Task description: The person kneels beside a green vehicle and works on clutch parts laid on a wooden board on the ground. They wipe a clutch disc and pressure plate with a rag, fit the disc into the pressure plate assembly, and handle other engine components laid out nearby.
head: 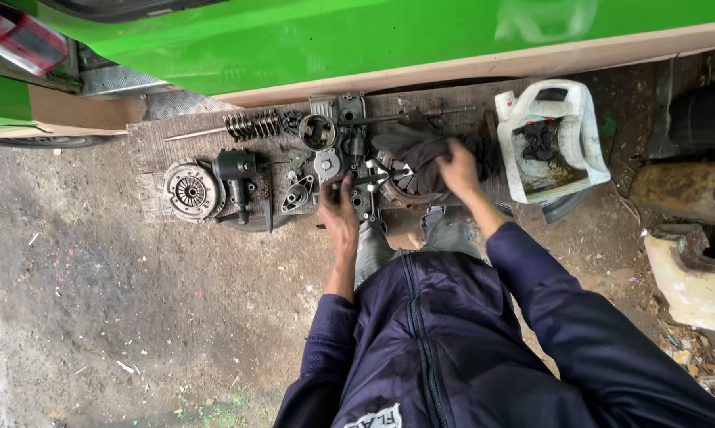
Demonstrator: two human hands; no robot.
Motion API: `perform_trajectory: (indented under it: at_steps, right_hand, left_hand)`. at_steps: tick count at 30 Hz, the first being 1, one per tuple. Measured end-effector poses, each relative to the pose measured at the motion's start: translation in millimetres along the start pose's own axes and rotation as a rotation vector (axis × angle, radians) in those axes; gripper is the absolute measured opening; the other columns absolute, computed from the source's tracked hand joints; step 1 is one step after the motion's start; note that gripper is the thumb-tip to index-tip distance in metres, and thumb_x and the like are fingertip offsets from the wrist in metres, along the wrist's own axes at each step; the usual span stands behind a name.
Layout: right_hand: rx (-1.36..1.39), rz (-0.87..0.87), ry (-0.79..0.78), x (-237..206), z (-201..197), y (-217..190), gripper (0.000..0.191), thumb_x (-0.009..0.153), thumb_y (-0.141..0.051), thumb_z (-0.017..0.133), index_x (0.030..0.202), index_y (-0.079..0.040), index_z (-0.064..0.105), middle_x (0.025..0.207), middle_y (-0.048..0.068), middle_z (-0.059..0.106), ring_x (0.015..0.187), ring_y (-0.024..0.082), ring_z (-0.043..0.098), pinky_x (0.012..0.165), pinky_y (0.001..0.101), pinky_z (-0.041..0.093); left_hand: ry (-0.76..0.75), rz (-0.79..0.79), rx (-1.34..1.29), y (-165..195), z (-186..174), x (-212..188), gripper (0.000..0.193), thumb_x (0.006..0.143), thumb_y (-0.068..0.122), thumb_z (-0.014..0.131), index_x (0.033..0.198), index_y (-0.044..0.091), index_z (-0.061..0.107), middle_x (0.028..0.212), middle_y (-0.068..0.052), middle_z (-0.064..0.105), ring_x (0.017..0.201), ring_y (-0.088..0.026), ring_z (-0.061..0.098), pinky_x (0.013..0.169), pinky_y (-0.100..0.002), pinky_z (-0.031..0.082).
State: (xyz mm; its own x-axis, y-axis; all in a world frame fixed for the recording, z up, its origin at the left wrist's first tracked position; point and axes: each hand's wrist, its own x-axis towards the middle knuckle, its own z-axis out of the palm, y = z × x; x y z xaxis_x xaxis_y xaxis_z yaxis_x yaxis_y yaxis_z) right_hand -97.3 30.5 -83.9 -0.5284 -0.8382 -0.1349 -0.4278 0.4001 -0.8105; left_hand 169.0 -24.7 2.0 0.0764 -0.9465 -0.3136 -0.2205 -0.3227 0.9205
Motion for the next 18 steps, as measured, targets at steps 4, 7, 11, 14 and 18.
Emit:
perform_trajectory:
  at_steps: [4, 7, 11, 14, 18]
  right_hand:
    - [0.186, 0.008, 0.313, 1, -45, 4, 0.041, 0.094, -0.006, 0.071, 0.13, 0.009, 0.06, 0.122, 0.025, 0.07, 0.114, 0.035, 0.069, 0.098, 0.0412, 0.052]
    - [0.229, -0.062, 0.472, 6, -69, -7, 0.039, 0.098, -0.004, 0.071, 0.132, 0.007, 0.058, 0.12, 0.025, 0.071, 0.11, 0.037, 0.07, 0.1, 0.0402, 0.052]
    - [-0.034, -0.016, 0.224, 1, -77, -23, 0.048, 0.094, -0.012, 0.074, 0.136, -0.001, 0.056, 0.128, 0.028, 0.064, 0.121, 0.039, 0.061, 0.104, 0.0485, 0.048]
    - [-0.302, -0.089, 0.031, -11, -64, -24, 0.068, 0.088, -0.022, 0.079, 0.148, -0.007, 0.05, 0.141, 0.03, 0.05, 0.128, 0.049, 0.042, 0.106, 0.058, 0.036]
    - [-0.231, -0.24, -0.235, -16, -32, -16, 0.067, 0.093, -0.04, 0.074, 0.153, -0.021, 0.051, 0.155, 0.011, 0.053, 0.14, 0.039, 0.046, 0.118, 0.0541, 0.035]
  left_hand:
    - [-0.05, 0.209, 0.075, 23, 26, -6, 0.026, 0.097, 0.022, 0.075, 0.112, 0.0, 0.073, 0.085, -0.015, 0.077, 0.073, -0.013, 0.063, 0.065, -0.028, 0.051]
    - [-0.109, 0.254, 0.21, 37, 47, -3, 0.028, 0.095, 0.023, 0.075, 0.112, 0.002, 0.073, 0.086, -0.013, 0.078, 0.069, -0.013, 0.068, 0.062, -0.03, 0.054]
    - [-0.137, 0.483, 0.261, 46, 68, -4, 0.025, 0.099, 0.02, 0.074, 0.115, 0.002, 0.07, 0.094, -0.017, 0.078, 0.071, -0.015, 0.072, 0.063, -0.033, 0.057]
    - [-0.204, 0.549, 0.27, 52, 73, -12, 0.022, 0.099, 0.017, 0.071, 0.115, 0.002, 0.07, 0.094, -0.016, 0.079, 0.061, -0.017, 0.07, 0.055, -0.034, 0.055]
    - [-0.366, 0.308, 0.384, 67, 77, -20, 0.021, 0.102, 0.02, 0.066, 0.117, 0.005, 0.068, 0.089, -0.013, 0.079, 0.048, -0.019, 0.066, 0.042, -0.034, 0.052]
